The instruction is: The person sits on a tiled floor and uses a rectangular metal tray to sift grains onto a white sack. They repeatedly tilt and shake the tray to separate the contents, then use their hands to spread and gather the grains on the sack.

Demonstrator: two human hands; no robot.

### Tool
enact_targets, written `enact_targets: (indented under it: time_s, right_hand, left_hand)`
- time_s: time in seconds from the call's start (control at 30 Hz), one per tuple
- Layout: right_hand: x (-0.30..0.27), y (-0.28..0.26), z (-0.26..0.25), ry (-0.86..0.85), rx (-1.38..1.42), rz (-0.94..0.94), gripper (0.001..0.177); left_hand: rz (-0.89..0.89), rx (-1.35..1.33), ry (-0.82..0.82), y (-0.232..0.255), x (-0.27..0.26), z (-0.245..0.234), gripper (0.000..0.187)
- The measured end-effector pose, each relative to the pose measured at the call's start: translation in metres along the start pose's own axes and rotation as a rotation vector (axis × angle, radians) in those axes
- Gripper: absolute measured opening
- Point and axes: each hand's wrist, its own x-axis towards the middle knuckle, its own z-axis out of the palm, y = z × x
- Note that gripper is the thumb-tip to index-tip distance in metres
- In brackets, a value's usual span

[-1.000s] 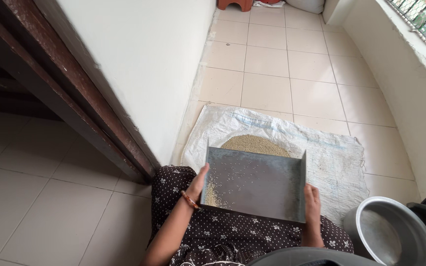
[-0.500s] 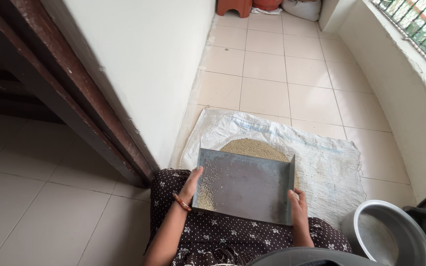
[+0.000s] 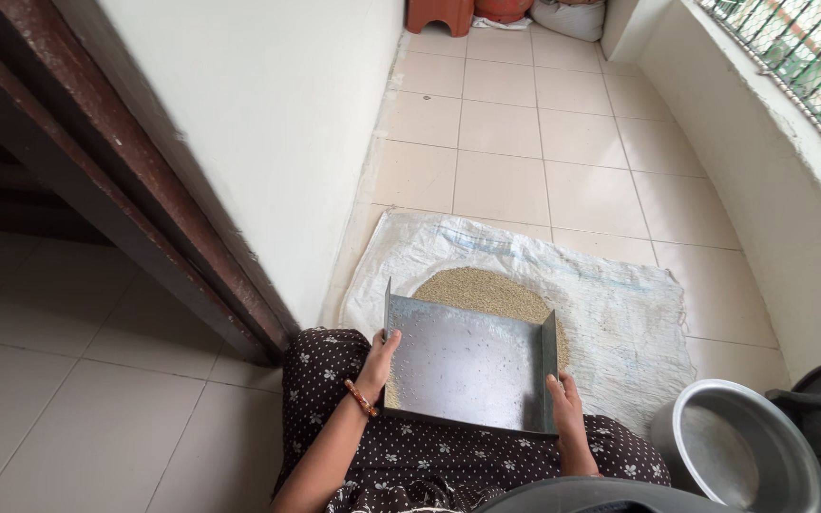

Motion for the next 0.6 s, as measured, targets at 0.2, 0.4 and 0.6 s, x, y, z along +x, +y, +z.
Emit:
enact_targets:
  time_s: [0.2,0.4,0.6]
  right_hand:
    - [-0.01,0.038,-0.026,0.146,0.005,0.066,0.052]
    - [-0.016,0.046,-0.032,0.18,0.067,0.148,0.067]
    - [-0.02,0.049,-0.035,0.151,0.037,0.176,0.069]
  left_hand:
    - [-0.042,-0.039,-0.006,-0.023,0.006,0.03,0.084]
    - [-0.077,-0.008,-0.025,-0.025,0.004,0.036,0.088]
    - [-0.149,0.05,-0.035,-0.014,-0.003,0.038,0.091]
